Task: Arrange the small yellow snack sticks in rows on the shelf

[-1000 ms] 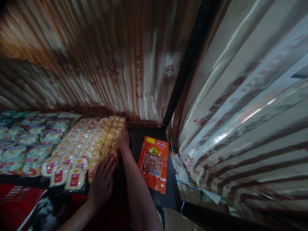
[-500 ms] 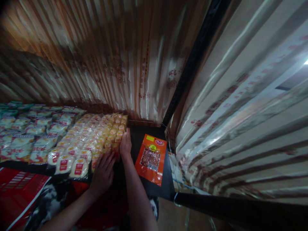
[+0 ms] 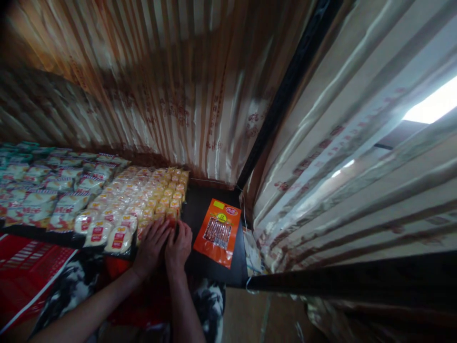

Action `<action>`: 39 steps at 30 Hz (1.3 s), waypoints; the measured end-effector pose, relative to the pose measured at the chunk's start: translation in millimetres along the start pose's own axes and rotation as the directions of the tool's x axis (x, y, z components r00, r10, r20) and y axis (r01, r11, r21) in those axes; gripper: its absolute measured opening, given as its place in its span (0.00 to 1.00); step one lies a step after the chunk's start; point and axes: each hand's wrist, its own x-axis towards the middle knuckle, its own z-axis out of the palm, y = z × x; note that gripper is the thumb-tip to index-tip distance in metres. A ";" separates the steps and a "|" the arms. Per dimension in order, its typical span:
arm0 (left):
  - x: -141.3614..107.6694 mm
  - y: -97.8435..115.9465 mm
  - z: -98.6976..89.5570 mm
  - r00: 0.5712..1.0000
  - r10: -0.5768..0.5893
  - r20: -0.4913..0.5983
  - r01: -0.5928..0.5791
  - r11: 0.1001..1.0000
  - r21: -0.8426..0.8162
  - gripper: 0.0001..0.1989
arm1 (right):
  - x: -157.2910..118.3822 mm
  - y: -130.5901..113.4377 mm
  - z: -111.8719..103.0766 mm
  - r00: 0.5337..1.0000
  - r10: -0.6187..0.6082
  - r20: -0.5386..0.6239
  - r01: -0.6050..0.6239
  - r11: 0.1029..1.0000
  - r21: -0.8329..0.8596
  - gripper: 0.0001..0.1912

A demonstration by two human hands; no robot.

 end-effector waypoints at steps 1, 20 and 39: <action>0.2 0.3 -0.4 1.000 -0.002 0.001 0.002 1.000 -0.002 0.18 | 0.7 -1.3 -1.8 1.000 -0.002 0.023 0.002 1.000 -0.029 0.17; 2.0 2.8 -2.8 0.999 0.001 -0.036 -0.004 0.998 -0.064 0.21 | 22.6 -1.1 -6.3 0.992 -0.001 0.124 -0.005 0.999 0.042 0.08; 2.3 3.3 -5.6 0.998 -0.001 0.066 0.003 1.000 -0.028 0.24 | 25.6 6.1 -1.1 0.994 -0.028 0.104 0.036 0.996 -0.078 0.08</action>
